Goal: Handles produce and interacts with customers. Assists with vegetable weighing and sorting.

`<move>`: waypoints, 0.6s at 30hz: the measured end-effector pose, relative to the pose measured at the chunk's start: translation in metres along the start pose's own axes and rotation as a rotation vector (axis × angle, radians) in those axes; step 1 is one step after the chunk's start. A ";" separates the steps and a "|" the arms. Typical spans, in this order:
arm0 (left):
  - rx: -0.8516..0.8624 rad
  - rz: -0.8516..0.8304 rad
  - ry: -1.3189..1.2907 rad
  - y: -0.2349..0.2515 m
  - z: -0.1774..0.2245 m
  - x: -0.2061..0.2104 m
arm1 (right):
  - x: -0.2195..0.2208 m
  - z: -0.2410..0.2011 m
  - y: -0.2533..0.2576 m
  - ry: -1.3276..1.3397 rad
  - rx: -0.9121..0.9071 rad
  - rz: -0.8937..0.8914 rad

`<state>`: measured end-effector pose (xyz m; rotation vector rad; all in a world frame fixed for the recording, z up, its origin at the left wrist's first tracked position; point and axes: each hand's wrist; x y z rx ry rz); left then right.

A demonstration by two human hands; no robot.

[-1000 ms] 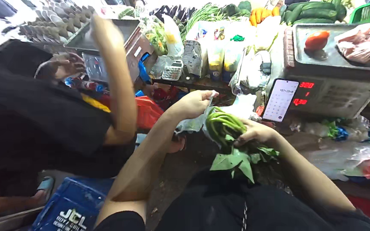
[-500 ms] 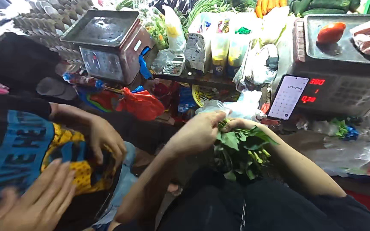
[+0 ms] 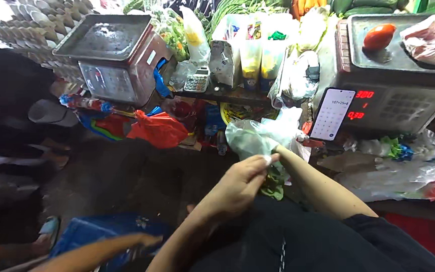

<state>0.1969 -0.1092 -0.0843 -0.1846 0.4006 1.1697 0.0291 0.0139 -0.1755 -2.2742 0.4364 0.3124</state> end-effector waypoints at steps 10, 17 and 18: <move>-0.084 0.095 -0.397 -0.043 -0.035 -0.010 | 0.013 0.035 -0.049 -0.253 -0.079 0.037; -0.264 0.346 -0.542 -0.006 -0.059 -0.031 | 0.005 0.060 -0.048 -0.542 -0.511 0.431; -0.280 0.344 -0.548 0.001 -0.060 -0.032 | -0.003 0.061 -0.046 -0.557 -0.464 0.335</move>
Point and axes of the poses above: each hand's wrist, its own y-axis towards the middle knuckle, its own x-axis out of the palm, z = x × y, and after that the axes turned 12 degrees about -z, right-handed
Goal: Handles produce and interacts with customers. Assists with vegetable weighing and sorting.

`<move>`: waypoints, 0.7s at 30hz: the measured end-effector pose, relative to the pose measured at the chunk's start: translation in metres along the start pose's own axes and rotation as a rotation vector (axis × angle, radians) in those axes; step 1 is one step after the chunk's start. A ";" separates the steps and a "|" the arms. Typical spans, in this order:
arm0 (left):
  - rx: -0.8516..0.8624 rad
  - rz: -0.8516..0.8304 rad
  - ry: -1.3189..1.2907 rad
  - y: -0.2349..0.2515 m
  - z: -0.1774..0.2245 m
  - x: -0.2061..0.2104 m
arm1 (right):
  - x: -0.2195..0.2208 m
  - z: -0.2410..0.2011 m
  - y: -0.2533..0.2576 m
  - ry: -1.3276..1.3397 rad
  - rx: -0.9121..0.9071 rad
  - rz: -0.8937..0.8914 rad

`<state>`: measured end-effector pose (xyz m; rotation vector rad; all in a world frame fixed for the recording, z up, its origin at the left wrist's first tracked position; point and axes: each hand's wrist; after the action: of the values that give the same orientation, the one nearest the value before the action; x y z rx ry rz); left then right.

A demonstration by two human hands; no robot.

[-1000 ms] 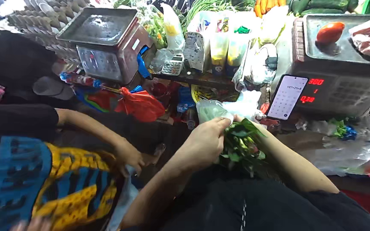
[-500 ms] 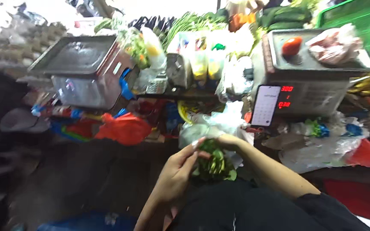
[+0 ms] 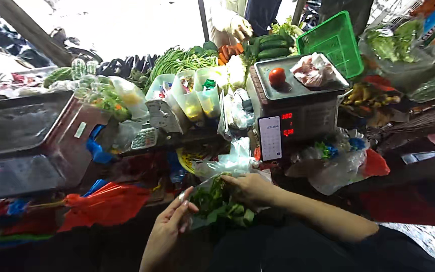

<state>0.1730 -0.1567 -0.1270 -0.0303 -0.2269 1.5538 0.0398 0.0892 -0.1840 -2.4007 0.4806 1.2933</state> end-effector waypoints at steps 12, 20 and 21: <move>-0.039 0.010 -0.068 0.032 0.010 0.009 | -0.227 0.097 -0.005 0.131 0.548 0.877; -0.119 0.225 0.004 0.019 -0.006 -0.014 | -0.259 0.146 0.017 0.134 -0.019 0.871; -0.128 0.248 0.009 0.017 -0.008 -0.016 | -0.260 0.143 0.018 0.130 -0.108 0.885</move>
<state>0.1577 -0.1713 -0.1397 -0.1715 -0.3256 1.7829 -0.2067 0.1727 -0.0403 -2.4339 1.6805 1.4885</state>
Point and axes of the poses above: each hand's wrist, its own y-axis towards the middle knuckle, its own x-axis out of the palm, z = x × y, and after that the axes turned 12 degrees about -z, right-handed
